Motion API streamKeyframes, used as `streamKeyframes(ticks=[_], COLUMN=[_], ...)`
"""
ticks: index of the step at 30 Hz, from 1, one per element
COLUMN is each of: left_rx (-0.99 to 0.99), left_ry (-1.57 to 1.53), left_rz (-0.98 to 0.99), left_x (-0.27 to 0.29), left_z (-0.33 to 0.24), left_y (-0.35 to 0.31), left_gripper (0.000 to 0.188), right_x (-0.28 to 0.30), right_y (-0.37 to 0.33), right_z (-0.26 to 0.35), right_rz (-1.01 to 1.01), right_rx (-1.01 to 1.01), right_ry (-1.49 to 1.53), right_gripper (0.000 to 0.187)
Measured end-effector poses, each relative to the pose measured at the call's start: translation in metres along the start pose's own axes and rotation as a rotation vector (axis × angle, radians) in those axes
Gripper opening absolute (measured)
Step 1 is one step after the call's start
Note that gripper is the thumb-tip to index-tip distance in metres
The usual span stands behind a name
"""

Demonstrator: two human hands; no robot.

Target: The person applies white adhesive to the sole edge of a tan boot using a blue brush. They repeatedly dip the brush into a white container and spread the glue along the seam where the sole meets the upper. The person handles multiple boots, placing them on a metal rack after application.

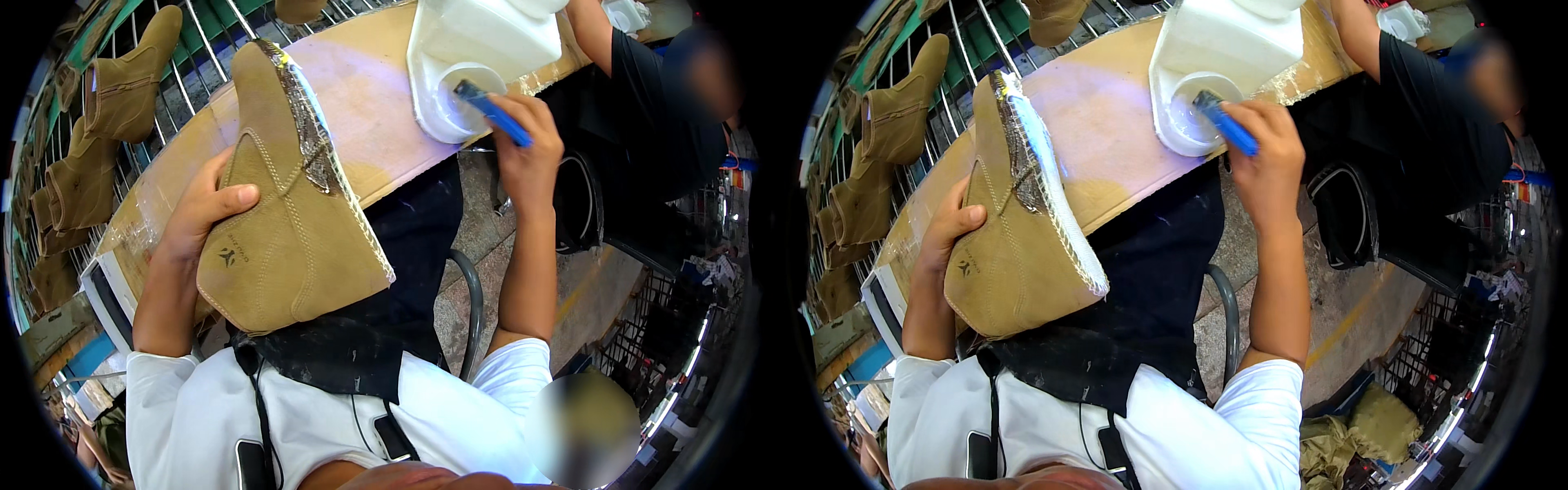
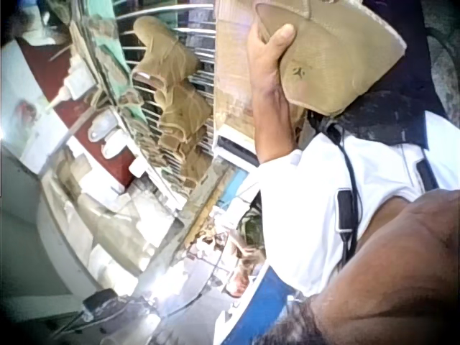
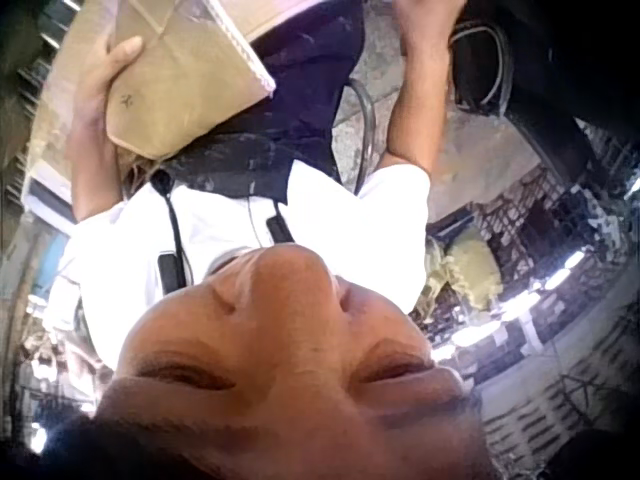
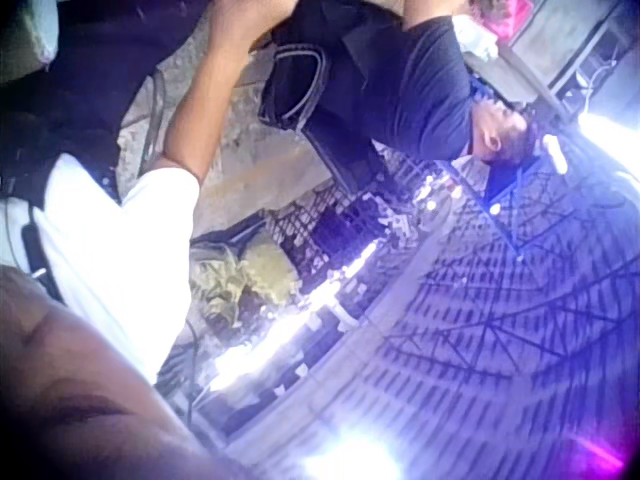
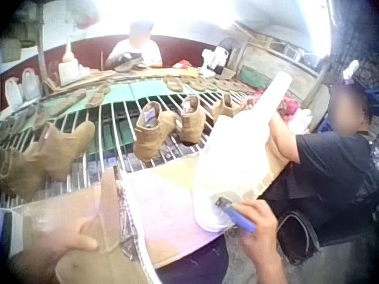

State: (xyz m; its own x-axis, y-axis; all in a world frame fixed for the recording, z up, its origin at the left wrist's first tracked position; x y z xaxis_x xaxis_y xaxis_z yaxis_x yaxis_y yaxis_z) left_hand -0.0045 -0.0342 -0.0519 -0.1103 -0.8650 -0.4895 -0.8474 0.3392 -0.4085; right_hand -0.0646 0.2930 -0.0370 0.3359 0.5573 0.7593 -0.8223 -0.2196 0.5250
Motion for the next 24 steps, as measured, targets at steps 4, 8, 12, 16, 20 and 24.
streamKeyframes(ticks=[4,8,12,16,20,24], left_rx=[-0.007,-0.004,0.005,0.008,-0.007,-0.001], left_ry=[0.014,0.016,0.052,0.077,0.077,0.019], left_rz=[-0.017,-0.035,-0.001,0.015,0.018,0.013], left_x=[0.000,0.003,0.001,-0.002,-0.002,0.001], left_z=[-0.003,-0.004,-0.002,-0.002,-0.002,-0.003], left_y=[-0.001,0.000,0.003,0.002,0.001,0.001], left_gripper=[0.070,0.070,0.070,0.070,0.069,0.066], right_x=[0.006,0.001,-0.011,-0.007,0.004,0.018], right_y=[-0.011,-0.029,-0.030,-0.022,-0.016,-0.018], right_z=[0.005,0.017,0.046,0.074,0.084,0.090], right_rz=[0.016,-0.126,-0.145,-0.045,0.126,0.087], right_rx=[-0.092,-0.600,-0.602,-0.508,-0.454,-0.262], right_ry=[0.029,0.612,1.138,1.204,1.144,1.053], right_gripper=[0.012,0.013,0.019,0.024,0.025,0.023])
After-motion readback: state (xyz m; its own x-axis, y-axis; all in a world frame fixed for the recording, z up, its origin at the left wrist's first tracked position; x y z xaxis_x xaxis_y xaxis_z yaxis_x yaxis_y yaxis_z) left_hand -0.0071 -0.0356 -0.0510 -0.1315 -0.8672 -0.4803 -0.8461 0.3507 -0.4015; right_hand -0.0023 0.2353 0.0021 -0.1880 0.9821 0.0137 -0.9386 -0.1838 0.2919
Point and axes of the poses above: each hand's wrist, its own y-axis towards the middle knuckle, its own x-axis out of the back of the hand, z = x × y, the point moved 2 cm from there along y, towards the middle knuckle
